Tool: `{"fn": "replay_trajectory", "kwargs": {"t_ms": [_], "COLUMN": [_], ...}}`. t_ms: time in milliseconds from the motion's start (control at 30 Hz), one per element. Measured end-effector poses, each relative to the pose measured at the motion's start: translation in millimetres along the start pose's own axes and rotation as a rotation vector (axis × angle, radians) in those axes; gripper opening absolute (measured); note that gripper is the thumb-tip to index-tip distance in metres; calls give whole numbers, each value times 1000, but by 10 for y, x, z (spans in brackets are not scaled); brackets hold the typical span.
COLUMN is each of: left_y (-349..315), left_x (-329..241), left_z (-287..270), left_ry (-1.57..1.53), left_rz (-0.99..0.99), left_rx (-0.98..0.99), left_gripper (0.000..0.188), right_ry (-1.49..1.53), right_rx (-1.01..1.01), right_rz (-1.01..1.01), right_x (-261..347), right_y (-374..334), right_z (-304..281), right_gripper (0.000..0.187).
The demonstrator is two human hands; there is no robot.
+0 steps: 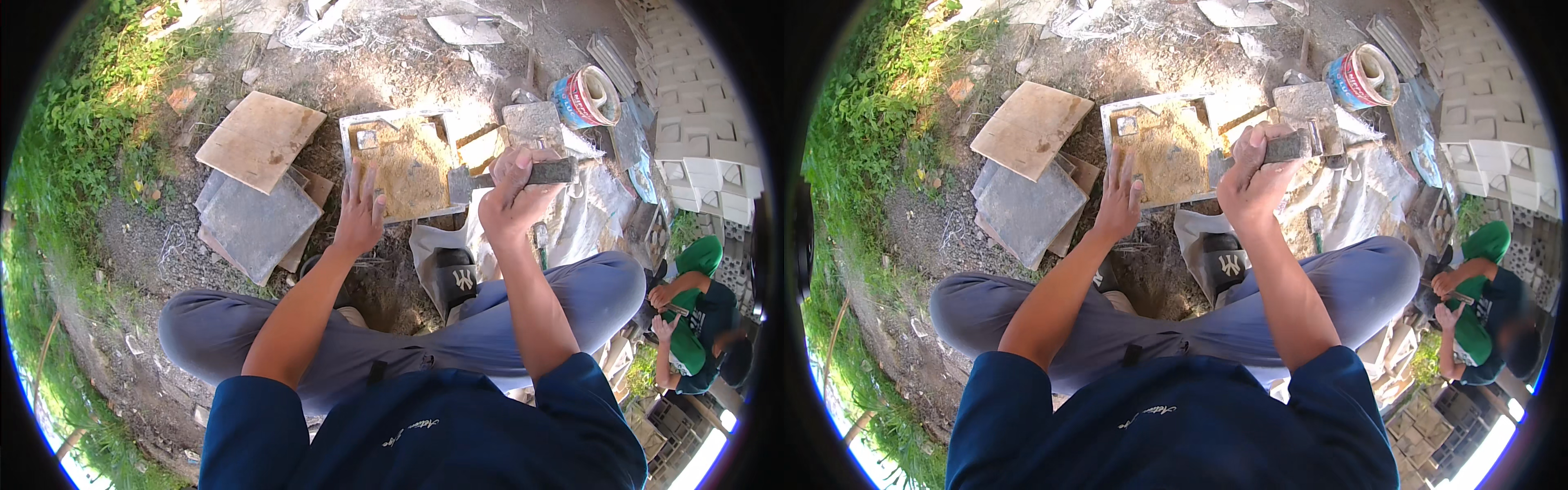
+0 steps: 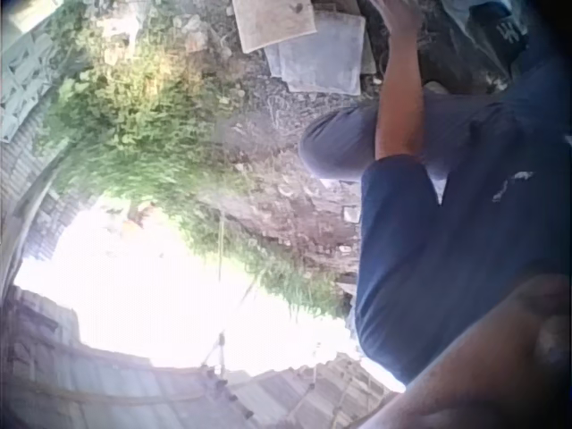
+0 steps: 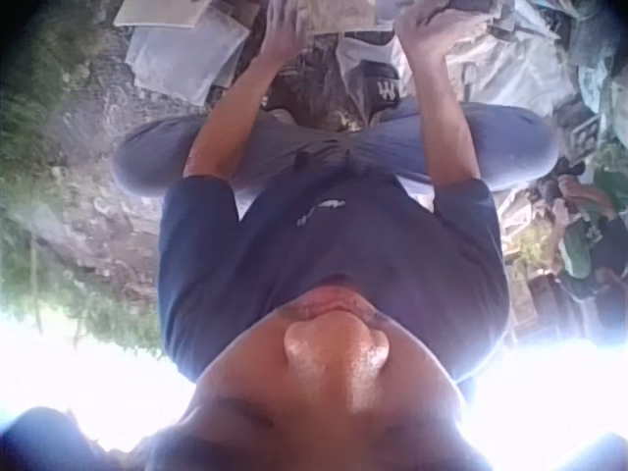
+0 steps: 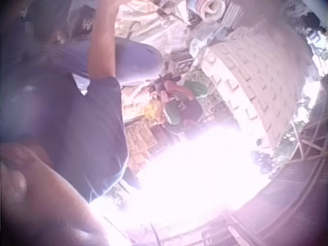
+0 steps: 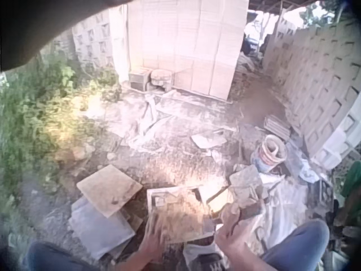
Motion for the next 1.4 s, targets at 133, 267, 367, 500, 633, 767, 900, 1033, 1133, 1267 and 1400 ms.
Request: {"fn": "replay_trajectory", "kwargs": {"t_ms": [133, 267, 367, 500, 633, 767, 900, 1033, 1133, 1267, 1400], "left_y": [-50, -93, 55, -71, 28, -73, -35, -56, 50, -30, -28], "left_x": [53, 60, -113, 59, 3, 118, 17, 89, 41, 65, 20], "left_z": [30, -9, -14, 13, 34, 1, 19, 10, 10, 25, 12], "left_ry": [-12, 5, 17, -22, -95, -22, -66, -50, -77, -58, -61], "left_rz": [2, 8, 157, 3, 25, -36, -23, -12, -8, -25, -14], "left_rx": [-14, -29, -51, -32, -17, -4, 7, -18, -17, 13, -11], "left_gripper": [60, 61, 61, 59, 59, 62, 59, 59, 59, 64, 59], "right_ry": [-142, 73, 11, -94, -77, -188, -401, -290, -145, -28, -6], "right_rx": [17, -2, -69, 4, -31, 25, 77, 47, 14, -2, -28], "right_rz": [169, -22, 137, 105, 191, 90, -12, 56, 5, 134, 101], "right_x": [-356, 107, -451, -73, -518, -192, -328, -193, -54, -186, -78], "right_y": [25, 77, -18, 42, -81, -5, -84, -16, -30, 195, 124], "right_z": [44, 43, -94, 60, -27, 124, 47, 119, 30, 58, -10], "right_gripper": [4, 5, 6, 11, 15, 16, 17, 16, 17, 18, 25]}}
Point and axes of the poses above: each hand's wrist, its own y-axis towards the middle knuckle, its own z-axis out of the palm, x = y × z, the point moved 3 cm from there along y, towards the middle knuckle, and after that the axes turned 4 degrees about x, right-handed, at the moved point
